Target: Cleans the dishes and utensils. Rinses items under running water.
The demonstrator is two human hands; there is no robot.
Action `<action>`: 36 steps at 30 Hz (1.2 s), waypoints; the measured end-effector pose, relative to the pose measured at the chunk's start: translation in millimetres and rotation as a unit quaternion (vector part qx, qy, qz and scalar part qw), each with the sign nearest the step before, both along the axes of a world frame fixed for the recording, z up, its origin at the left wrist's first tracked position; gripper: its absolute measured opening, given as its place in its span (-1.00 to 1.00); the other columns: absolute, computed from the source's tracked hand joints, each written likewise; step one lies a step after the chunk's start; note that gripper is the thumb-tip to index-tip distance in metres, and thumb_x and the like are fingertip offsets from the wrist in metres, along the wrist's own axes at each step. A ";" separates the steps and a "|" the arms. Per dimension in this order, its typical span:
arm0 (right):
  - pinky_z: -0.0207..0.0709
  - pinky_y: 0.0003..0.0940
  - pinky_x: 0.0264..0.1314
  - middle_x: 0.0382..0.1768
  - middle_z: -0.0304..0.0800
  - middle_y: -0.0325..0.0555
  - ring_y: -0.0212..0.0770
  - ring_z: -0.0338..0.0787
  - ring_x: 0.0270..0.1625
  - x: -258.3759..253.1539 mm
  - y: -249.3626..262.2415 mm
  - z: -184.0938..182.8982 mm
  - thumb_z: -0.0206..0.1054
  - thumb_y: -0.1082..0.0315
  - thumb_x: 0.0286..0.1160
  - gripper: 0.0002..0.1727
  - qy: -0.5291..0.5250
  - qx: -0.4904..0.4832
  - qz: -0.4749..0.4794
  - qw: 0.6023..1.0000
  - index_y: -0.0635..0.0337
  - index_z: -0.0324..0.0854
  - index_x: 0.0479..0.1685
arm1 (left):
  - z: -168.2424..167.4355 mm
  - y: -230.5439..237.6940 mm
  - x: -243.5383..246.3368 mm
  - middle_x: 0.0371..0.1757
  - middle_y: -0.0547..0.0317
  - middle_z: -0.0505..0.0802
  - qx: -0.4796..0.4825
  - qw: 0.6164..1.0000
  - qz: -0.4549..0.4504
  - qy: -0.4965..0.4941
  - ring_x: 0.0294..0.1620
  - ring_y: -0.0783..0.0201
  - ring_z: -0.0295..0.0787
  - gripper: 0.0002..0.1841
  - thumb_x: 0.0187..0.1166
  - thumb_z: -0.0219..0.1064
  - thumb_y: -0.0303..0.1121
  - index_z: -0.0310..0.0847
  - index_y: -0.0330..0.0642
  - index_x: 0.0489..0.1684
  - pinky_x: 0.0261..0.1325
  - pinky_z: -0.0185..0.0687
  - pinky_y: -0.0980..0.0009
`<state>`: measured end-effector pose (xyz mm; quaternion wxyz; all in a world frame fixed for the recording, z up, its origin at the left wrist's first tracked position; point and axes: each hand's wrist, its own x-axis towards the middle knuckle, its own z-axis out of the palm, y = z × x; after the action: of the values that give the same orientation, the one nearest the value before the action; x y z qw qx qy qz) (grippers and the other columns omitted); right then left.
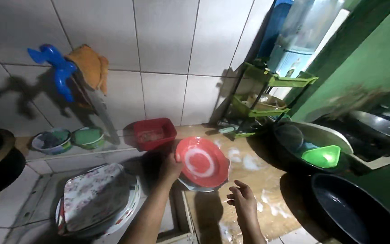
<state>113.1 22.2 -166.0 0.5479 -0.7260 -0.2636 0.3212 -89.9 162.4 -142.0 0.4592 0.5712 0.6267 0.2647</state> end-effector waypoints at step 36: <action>0.46 0.30 0.49 0.49 0.53 0.43 0.38 0.60 0.49 -21.7 98.4 30.5 0.33 0.37 0.61 -0.35 -0.414 -0.274 0.194 0.846 0.38 0.29 0.68 | -57.1 -93.5 -348.8 0.14 -0.30 0.68 0.010 0.959 0.279 -0.056 -0.17 0.06 0.76 -0.60 0.77 0.19 -0.37 0.36 -0.36 0.50 -0.19 0.75 0.13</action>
<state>91.4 120.6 -135.5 0.0930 -0.8465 -0.5023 0.1498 -438.7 68.9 -199.1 0.3955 0.3624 0.7319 0.4202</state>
